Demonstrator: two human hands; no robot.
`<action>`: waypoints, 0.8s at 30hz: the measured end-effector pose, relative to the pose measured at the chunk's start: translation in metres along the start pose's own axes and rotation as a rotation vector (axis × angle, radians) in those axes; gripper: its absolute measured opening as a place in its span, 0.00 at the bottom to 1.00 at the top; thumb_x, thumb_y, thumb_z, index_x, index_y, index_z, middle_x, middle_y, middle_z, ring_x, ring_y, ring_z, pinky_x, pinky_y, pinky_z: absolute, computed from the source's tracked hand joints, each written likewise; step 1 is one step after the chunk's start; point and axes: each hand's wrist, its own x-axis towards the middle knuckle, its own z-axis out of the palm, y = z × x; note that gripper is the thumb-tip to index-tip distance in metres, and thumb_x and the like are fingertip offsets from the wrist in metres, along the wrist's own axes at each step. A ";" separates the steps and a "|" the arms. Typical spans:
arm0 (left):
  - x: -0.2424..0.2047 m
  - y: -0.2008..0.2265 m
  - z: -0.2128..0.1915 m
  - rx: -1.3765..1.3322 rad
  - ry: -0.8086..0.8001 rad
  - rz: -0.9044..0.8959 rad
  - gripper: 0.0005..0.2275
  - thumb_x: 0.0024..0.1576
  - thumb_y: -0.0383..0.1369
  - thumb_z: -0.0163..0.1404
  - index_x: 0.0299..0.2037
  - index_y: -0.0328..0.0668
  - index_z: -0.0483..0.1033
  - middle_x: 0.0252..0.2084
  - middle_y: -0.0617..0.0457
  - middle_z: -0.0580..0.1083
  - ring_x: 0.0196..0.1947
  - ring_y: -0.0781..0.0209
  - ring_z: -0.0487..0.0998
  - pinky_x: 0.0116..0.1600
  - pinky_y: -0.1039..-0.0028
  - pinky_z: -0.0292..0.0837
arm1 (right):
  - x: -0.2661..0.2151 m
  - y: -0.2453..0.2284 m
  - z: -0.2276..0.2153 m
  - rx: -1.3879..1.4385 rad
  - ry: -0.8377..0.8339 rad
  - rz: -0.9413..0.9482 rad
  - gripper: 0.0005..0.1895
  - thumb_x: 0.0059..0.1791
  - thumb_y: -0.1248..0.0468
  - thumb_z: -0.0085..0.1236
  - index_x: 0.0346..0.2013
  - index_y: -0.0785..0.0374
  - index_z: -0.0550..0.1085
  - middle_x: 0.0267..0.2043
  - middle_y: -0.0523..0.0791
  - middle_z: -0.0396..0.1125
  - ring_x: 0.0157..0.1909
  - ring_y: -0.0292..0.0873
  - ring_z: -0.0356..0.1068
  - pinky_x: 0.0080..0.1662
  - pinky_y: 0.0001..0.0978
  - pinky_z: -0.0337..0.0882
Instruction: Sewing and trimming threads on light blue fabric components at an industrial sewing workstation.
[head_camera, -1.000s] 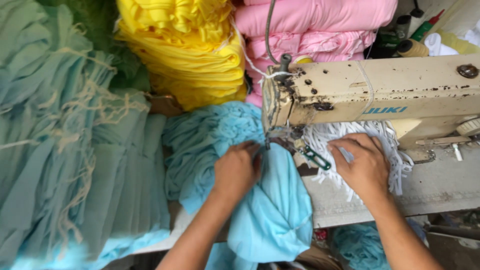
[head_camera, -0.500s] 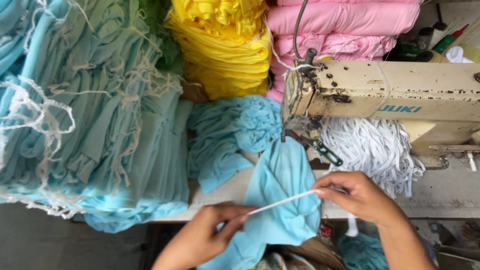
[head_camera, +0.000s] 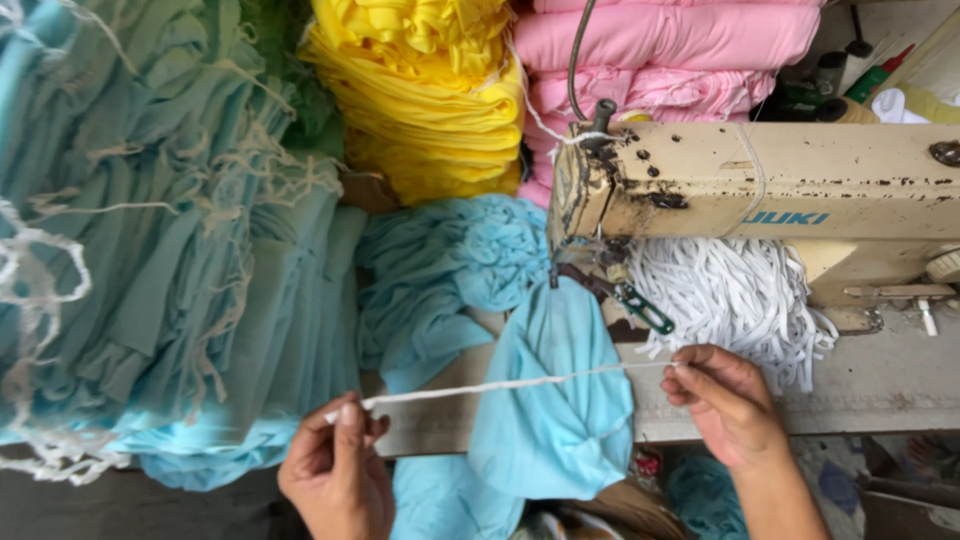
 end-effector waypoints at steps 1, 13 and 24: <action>0.000 -0.007 -0.001 0.004 -0.001 -0.007 0.04 0.64 0.25 0.52 0.45 0.31 0.77 0.40 0.49 0.79 0.35 0.66 0.79 0.45 0.72 0.79 | 0.001 0.009 0.000 0.001 0.007 0.005 0.09 0.50 0.73 0.58 0.45 0.69 0.76 0.37 0.48 0.74 0.37 0.42 0.74 0.40 0.31 0.72; 0.011 -0.026 0.032 -0.219 -0.266 -0.665 0.09 0.67 0.26 0.52 0.52 0.24 0.77 0.41 0.51 0.78 0.36 0.62 0.76 0.44 0.73 0.71 | 0.010 0.008 0.039 0.699 -0.198 0.073 0.07 0.55 0.70 0.54 0.46 0.71 0.73 0.39 0.49 0.70 0.40 0.42 0.71 0.42 0.30 0.72; 0.003 -0.020 0.102 0.439 -0.955 -0.783 0.20 0.58 0.25 0.56 0.62 0.33 0.76 0.33 0.56 0.80 0.28 0.77 0.71 0.32 0.83 0.66 | 0.017 -0.010 0.136 -0.605 -0.534 0.186 0.10 0.42 0.69 0.74 0.30 0.64 0.77 0.27 0.39 0.75 0.30 0.28 0.73 0.33 0.22 0.73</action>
